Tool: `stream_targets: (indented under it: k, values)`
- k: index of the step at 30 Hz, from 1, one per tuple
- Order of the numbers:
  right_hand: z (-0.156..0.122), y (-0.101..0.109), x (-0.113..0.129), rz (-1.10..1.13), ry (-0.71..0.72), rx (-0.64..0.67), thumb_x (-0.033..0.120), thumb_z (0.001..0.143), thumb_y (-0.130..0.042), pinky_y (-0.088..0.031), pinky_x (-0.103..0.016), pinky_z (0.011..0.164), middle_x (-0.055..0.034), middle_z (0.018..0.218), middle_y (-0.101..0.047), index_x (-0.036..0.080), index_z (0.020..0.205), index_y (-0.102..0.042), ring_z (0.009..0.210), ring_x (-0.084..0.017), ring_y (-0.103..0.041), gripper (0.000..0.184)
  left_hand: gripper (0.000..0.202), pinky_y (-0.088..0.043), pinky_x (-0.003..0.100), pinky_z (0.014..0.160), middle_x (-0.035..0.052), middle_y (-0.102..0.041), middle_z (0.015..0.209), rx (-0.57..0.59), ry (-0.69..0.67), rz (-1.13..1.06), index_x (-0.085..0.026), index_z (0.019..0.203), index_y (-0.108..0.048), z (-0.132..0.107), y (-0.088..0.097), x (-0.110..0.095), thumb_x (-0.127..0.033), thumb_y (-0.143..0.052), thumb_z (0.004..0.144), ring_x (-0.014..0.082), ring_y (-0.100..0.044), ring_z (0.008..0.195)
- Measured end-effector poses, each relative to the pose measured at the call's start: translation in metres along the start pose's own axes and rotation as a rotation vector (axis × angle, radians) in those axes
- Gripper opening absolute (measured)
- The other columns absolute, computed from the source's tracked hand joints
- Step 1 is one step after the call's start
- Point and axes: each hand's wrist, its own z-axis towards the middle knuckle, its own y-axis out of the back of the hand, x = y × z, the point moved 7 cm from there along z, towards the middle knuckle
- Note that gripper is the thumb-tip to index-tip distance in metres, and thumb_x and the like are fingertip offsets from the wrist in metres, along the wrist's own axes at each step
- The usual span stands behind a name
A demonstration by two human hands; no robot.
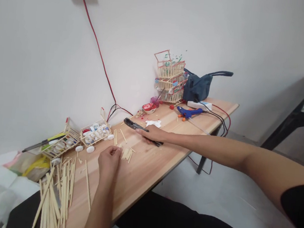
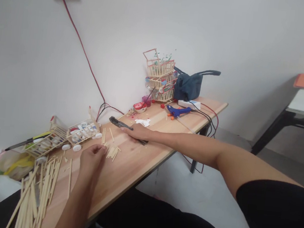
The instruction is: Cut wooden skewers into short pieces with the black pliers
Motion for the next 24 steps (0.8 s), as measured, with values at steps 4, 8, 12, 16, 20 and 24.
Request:
stream_targets:
  k: [4,8,12,16,20,24]
  values:
    - [0.026,-0.010,-0.013,0.357,-0.116,-0.062,0.077,0.078,-0.041,-0.046,-0.024,0.046,-0.0038,0.052,-0.060,0.015,0.064,-0.056,0.045,-0.014,-0.056,0.065,0.022,-0.033,0.029,0.061,0.0072,-0.066,0.067,-0.045,-0.023,0.271,-0.020,0.067,-0.067,-0.008,0.000,-0.013,-0.036,-0.055,0.076,0.0233,-0.058,0.067]
    - [0.056,-0.022,-0.020,0.616,-0.147,-0.131,0.074,0.079,-0.046,-0.047,-0.022,0.043,-0.0036,0.058,-0.061,0.016,0.067,-0.055,0.047,-0.012,-0.056,0.060,0.026,-0.029,0.029,0.058,0.0092,-0.067,0.069,-0.087,-0.020,0.397,-0.021,0.067,-0.068,-0.012,0.000,-0.016,-0.039,-0.053,0.078,0.0240,-0.056,0.066]
    - [0.073,-0.028,-0.022,0.768,-0.119,-0.160,0.071,0.081,-0.047,-0.047,-0.021,0.041,-0.0027,0.057,-0.059,0.015,0.067,-0.055,0.046,-0.011,-0.054,0.058,0.027,-0.031,0.030,0.061,0.0098,-0.068,0.075,-0.097,-0.056,0.404,-0.020,0.075,-0.071,-0.009,0.002,-0.011,-0.037,-0.050,0.081,0.0243,-0.058,0.070]
    - [0.075,-0.029,-0.028,0.892,-0.113,-0.161,0.067,0.087,-0.041,-0.047,-0.020,0.043,-0.0009,0.051,-0.055,0.016,0.065,-0.053,0.044,-0.010,-0.052,0.057,0.026,-0.034,0.030,0.065,0.0108,-0.068,0.076,-0.139,-0.112,0.434,-0.018,0.075,-0.071,-0.006,0.005,-0.009,-0.032,-0.049,0.081,0.0245,-0.059,0.073]
    - [0.075,-0.027,-0.032,0.970,-0.085,-0.150,0.061,0.090,-0.041,-0.047,-0.020,0.044,-0.0011,0.052,-0.057,0.015,0.066,-0.054,0.046,-0.010,-0.054,0.053,0.025,-0.035,0.030,0.066,0.0103,-0.069,0.078,-0.065,-0.096,0.454,-0.019,0.075,-0.070,-0.004,-0.002,-0.011,-0.032,-0.050,0.081,0.0243,-0.059,0.073]
    - [0.074,-0.027,-0.030,1.002,-0.075,-0.117,0.056,0.091,-0.044,-0.047,-0.021,0.043,-0.0018,0.053,-0.058,0.014,0.065,-0.055,0.046,-0.011,-0.055,0.050,0.022,-0.036,0.029,0.066,0.0064,-0.068,0.071,0.020,-0.124,0.282,-0.019,0.073,-0.070,-0.007,-0.011,-0.017,-0.033,-0.054,0.079,0.0226,-0.059,0.069]
